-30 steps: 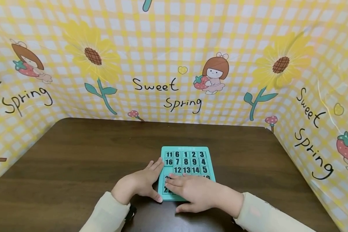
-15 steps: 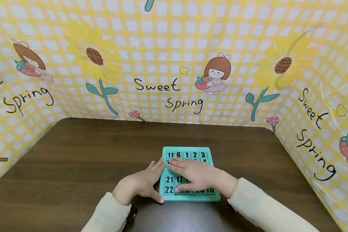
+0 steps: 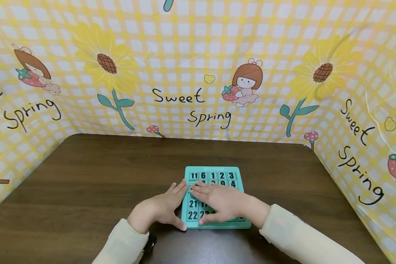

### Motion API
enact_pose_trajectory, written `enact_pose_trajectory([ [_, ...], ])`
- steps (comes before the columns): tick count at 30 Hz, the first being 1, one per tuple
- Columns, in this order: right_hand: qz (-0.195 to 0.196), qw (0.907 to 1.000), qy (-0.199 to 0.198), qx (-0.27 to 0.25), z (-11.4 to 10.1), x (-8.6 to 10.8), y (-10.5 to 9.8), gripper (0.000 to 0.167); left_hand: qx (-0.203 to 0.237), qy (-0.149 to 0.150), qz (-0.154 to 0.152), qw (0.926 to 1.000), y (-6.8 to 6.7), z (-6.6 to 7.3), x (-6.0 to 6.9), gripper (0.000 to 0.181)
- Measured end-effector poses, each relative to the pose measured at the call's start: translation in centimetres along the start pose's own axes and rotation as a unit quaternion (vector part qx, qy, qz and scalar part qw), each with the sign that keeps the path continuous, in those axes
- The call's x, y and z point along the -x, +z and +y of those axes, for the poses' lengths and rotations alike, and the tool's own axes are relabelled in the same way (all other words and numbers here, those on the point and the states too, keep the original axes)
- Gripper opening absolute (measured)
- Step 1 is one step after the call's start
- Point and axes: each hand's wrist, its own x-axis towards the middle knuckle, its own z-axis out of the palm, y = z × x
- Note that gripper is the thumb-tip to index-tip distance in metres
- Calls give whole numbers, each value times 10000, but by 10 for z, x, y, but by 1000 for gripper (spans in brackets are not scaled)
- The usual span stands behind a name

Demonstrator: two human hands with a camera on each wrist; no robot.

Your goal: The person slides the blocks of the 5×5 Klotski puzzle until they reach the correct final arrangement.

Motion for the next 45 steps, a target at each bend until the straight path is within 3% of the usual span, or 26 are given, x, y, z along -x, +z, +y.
enact_pose_trajectory([
  [13,140,9990,-387,166,-10,14,5,85,-53,59,-7,10000,0,-1,0,120],
  [27,106,9992,328,-177,28,-6,-5,91,3,0,-17,10000,-1,1,3,118],
  [38,-212,9969,756,-104,30,-20,-6,94,-17,36,-33,10000,0,1,2,119],
  [45,-289,9968,741,112,26,-19,-5,95,-33,7,-53,10000,-1,1,2,119],
])
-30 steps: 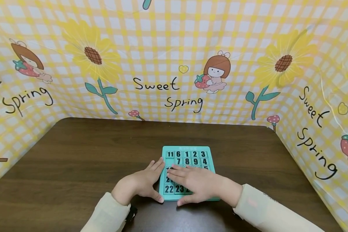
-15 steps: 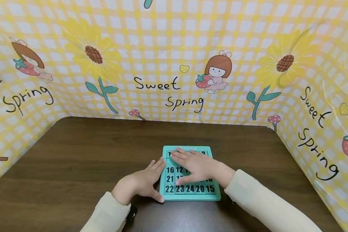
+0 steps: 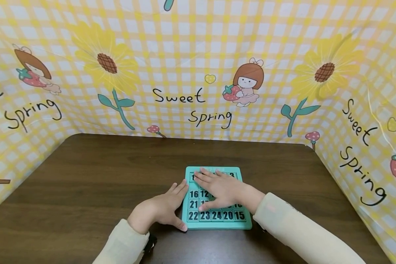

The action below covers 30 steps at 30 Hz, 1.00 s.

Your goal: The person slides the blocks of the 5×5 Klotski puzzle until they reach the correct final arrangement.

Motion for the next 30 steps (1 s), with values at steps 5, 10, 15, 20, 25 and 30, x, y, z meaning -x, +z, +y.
enact_pose_trajectory([
  [5,29,9998,-177,92,-5,7,1,94,-16,6,27,10000,-1,1,0,119],
  [10,68,9994,-325,80,-10,14,3,93,-12,11,67,10000,-1,1,0,119],
  [15,55,9995,-320,43,-9,19,2,92,37,37,111,9999,-1,1,0,119],
  [20,127,9998,-118,-28,4,22,-1,90,88,73,140,9998,0,0,-1,119],
  [25,202,9996,147,-124,17,20,-1,89,79,106,166,9998,1,-2,-2,120],
  [30,91,9995,246,-199,20,18,-1,89,93,132,174,9997,1,-2,-2,121],
])
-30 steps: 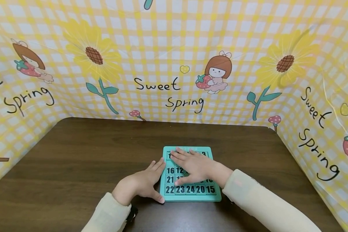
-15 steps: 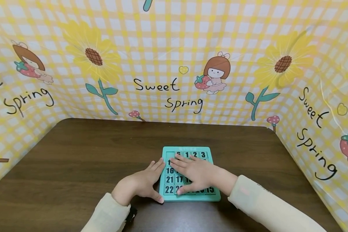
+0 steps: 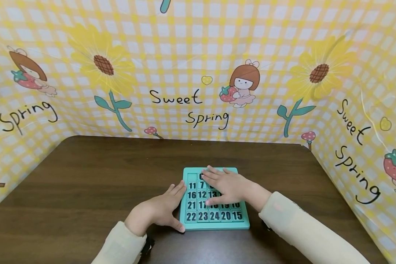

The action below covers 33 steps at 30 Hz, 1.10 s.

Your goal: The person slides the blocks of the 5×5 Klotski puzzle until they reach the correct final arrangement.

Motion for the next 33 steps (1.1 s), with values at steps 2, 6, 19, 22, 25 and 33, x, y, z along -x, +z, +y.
enact_pose_trajectory([
  [2,-48,10000,28,9,-1,-3,0,89,14,4,-1,10000,0,0,0,121],
  [6,-77,9999,69,45,-4,-9,1,90,-10,22,-12,10000,0,0,0,120],
  [19,-205,9997,-14,133,-18,-24,-5,90,-2,8,-80,10000,-1,-1,1,120],
  [22,-188,9998,-11,82,-18,-24,-7,90,16,26,-47,10000,-2,-1,2,121],
  [25,-152,9999,38,-11,-13,-19,-7,90,42,17,-24,10000,-1,-1,3,121],
  [33,-15,9997,230,-64,9,10,4,91,86,-33,-58,9999,1,-1,3,120],
])
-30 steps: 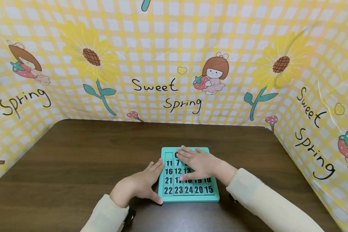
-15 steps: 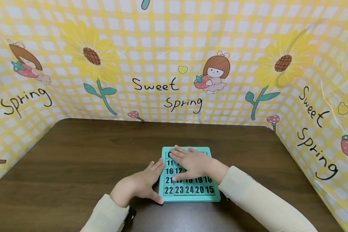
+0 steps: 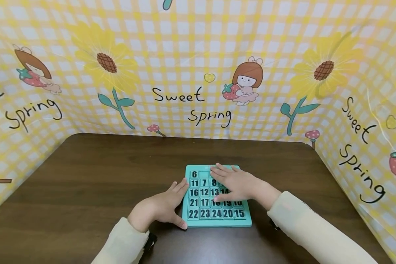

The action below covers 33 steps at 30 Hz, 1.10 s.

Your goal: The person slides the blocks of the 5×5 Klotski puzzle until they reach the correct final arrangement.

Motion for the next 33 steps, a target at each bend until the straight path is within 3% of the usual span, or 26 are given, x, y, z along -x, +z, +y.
enact_pose_trajectory([
  [6,9,10000,-46,-88,3,9,3,90,-1,34,9,10000,0,0,-1,120],
  [26,-142,9996,-237,-13,-19,-14,1,95,-75,-3,-57,10000,-1,-1,2,119],
  [33,-26,9995,-117,-297,-6,-4,0,93,-51,-10,-59,10000,-2,0,0,119],
])
